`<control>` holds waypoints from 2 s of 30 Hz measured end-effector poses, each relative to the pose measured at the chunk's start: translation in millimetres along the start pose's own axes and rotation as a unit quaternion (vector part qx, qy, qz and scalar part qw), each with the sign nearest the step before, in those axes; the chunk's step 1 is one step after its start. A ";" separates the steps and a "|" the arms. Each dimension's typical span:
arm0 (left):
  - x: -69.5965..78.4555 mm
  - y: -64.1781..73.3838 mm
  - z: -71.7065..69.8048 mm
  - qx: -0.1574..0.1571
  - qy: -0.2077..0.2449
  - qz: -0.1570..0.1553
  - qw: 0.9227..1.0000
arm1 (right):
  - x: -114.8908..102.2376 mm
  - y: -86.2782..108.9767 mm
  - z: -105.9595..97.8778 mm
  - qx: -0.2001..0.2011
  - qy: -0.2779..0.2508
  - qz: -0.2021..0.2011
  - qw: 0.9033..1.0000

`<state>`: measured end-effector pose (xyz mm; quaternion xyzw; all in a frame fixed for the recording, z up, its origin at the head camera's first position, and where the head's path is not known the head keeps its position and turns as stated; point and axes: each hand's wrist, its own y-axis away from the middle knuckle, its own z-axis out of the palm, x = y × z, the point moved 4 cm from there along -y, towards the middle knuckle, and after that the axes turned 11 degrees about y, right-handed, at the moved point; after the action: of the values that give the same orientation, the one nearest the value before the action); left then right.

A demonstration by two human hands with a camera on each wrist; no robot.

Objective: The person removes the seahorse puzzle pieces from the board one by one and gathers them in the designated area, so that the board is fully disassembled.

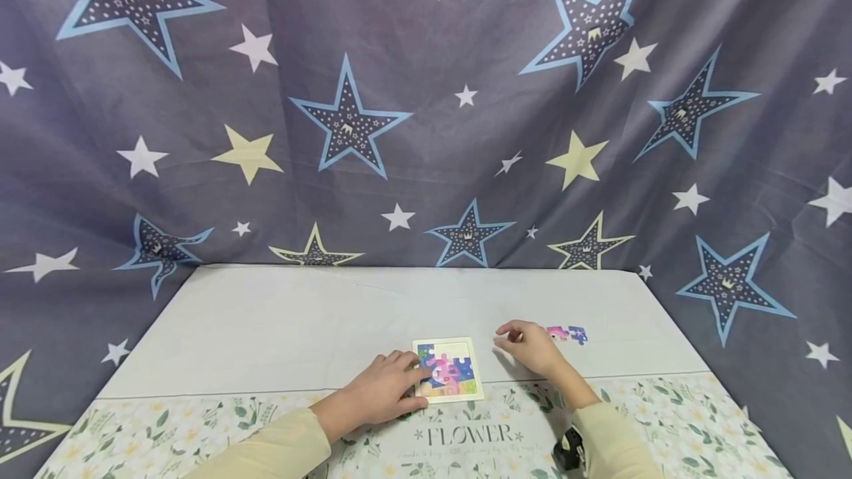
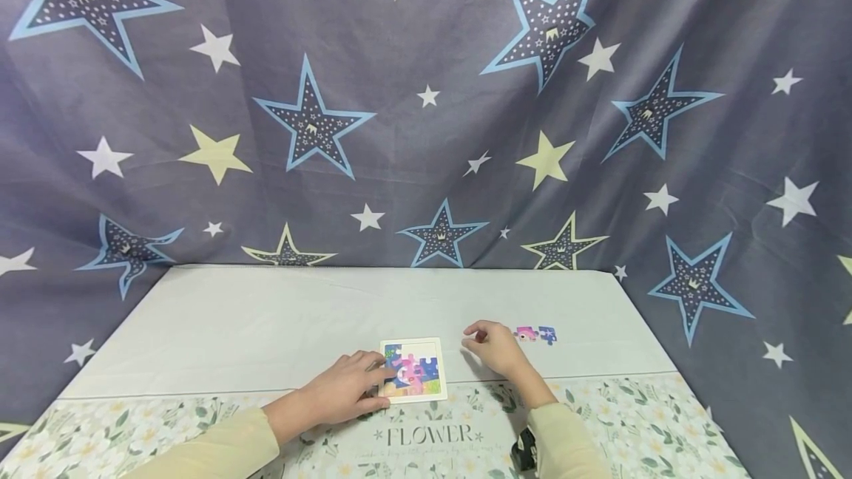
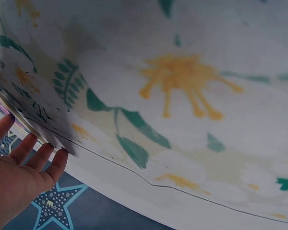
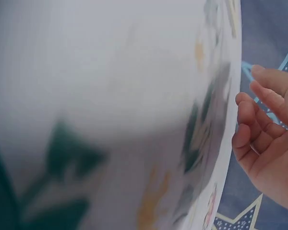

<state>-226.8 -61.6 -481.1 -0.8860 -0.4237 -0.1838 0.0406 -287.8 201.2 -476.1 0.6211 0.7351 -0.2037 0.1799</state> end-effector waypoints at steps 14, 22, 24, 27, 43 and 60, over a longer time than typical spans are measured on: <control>0.2 -0.2 -0.4 -0.013 -0.004 -0.012 1.000 | -32.3 -0.3 16.6 -0.011 -0.007 -0.065 0.998; 0.3 -1.9 0.7 -0.014 -0.014 -0.013 1.000 | -45.8 1.2 26.7 -0.055 -0.028 -0.081 0.995; 0.3 -2.2 0.8 -0.014 -0.014 -0.011 1.000 | -49.5 1.2 28.6 -0.058 -0.032 -0.085 0.994; 0.5 -2.4 0.3 -0.013 -0.014 -0.006 1.000 | -53.9 0.2 31.9 -0.060 -0.034 -0.086 0.994; -0.6 -1.2 -1.9 -0.010 -0.018 0.007 1.000 | -76.5 -5.3 47.1 -0.094 -0.013 -0.110 0.989; 1.9 -1.4 -2.7 -0.006 -0.025 0.006 1.000 | -88.3 -9.5 56.9 -0.120 0.033 -0.127 0.984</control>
<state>-227.6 -59.9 -478.0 -0.8933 -0.4179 -0.1636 0.0259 -282.1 95.9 -478.1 0.5029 0.8326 -0.1146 0.2019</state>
